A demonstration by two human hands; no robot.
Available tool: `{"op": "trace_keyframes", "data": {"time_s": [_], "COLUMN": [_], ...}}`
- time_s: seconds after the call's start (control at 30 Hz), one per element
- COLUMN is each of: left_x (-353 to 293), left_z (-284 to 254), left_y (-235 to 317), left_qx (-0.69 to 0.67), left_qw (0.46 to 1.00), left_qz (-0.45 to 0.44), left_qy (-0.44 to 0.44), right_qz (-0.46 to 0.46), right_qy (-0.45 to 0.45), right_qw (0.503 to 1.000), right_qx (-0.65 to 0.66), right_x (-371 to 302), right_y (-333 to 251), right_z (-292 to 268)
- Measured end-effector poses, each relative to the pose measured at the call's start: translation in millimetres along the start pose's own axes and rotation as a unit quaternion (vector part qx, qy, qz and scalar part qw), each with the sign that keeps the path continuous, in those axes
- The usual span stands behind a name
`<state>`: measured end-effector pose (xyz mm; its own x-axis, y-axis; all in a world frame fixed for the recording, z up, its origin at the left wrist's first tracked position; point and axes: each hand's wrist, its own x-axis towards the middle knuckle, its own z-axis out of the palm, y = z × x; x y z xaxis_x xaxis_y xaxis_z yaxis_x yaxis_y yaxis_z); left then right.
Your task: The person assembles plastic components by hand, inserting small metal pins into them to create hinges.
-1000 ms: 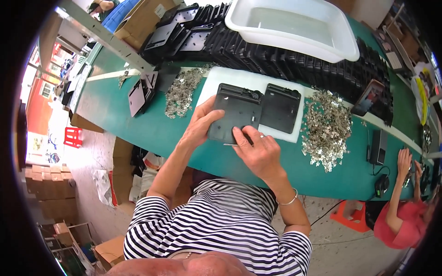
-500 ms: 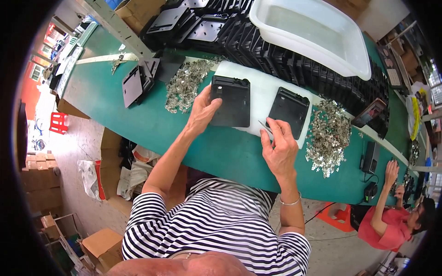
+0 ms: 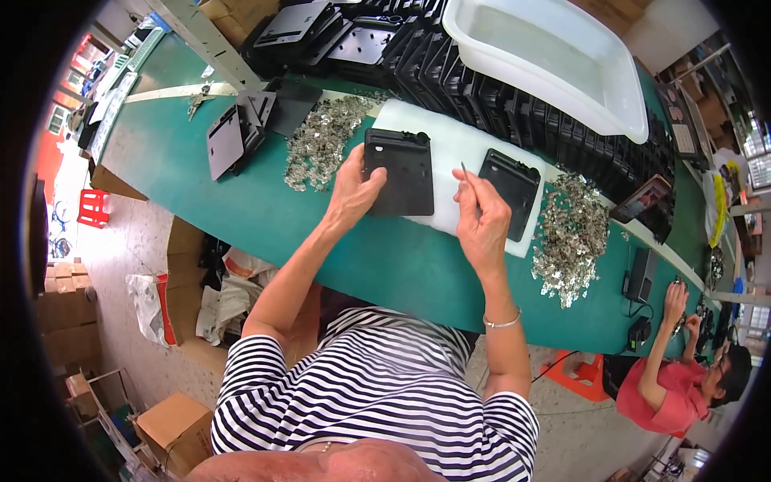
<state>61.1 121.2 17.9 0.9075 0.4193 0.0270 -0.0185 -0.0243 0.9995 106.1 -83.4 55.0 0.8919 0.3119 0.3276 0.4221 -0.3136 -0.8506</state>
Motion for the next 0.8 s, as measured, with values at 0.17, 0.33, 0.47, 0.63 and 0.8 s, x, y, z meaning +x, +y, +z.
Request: {"op": "trace_keyframes", "data": {"time_s": [0.17,0.33,0.47,0.63,0.8], "left_x": [-4,6,14,13,15], "left_z": [-5,2,8,8,7], "left_y": [5,-3,-16,-24,-24], "left_qx": [0.335,0.511,0.492,0.470,0.453], "left_qw": [0.938,0.838,0.846,0.849,0.857], "left_qz": [0.084,0.181,0.207,0.242,0.245], "left_qy": [0.016,0.053,0.001,0.013,0.017], "right_qz": [0.017,0.054,0.103,0.002,-0.020], "right_qy": [-0.059,-0.064,-0.107,-0.101,-0.156], "right_qw": [0.988,0.966,0.912,0.943,0.941], "right_qx": [0.139,0.244,0.383,0.317,0.300], "right_x": [35,65,84,101,108], "right_y": [10,28,32,37,41], "right_z": [7,30,44,64,66]}}
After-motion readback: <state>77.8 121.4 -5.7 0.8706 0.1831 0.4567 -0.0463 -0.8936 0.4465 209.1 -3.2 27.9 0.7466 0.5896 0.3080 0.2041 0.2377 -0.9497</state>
